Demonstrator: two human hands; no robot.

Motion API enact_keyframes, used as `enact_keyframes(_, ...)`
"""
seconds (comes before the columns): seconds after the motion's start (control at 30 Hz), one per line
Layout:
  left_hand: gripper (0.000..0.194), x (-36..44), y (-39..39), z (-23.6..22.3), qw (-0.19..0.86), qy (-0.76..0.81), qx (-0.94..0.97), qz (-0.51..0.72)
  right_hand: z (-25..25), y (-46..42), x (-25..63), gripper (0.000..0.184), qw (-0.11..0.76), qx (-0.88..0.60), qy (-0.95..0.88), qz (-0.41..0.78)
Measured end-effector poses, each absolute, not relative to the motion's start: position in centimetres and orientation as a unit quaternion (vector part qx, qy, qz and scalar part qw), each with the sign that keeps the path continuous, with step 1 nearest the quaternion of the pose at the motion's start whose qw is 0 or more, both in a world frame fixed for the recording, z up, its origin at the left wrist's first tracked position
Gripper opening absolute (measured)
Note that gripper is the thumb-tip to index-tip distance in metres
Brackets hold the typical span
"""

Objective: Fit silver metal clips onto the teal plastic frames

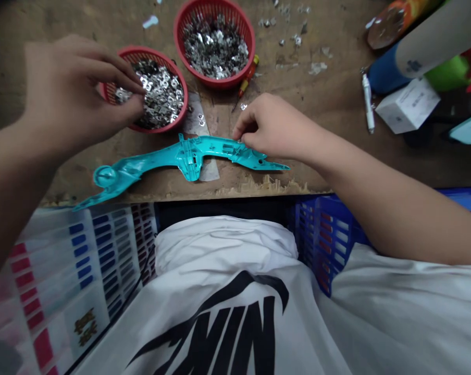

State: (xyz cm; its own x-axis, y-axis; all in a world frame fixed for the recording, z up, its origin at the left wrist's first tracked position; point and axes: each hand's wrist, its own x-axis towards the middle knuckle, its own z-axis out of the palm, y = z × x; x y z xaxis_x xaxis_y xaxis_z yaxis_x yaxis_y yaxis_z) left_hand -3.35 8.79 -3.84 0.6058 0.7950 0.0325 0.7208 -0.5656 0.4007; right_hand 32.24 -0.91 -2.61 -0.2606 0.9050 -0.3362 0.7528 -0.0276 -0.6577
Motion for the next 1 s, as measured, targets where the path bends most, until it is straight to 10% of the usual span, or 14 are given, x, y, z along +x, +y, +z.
enact_keyframes(0.33, 0.01, -0.5, 2.4, -6.2, 0.53, 0.338, 0.755, 0.186, -1.7, -0.9, 28.8, 0.027, 0.015, -0.692, -0.579, 0.43)
enact_keyframes(1.0, 0.015, 0.7, 2.3, -7.5, 0.628, 0.408, 0.64, 0.173, -5.0, -2.3, 30.1, 0.016, 0.045, -0.568, -0.766, 0.298)
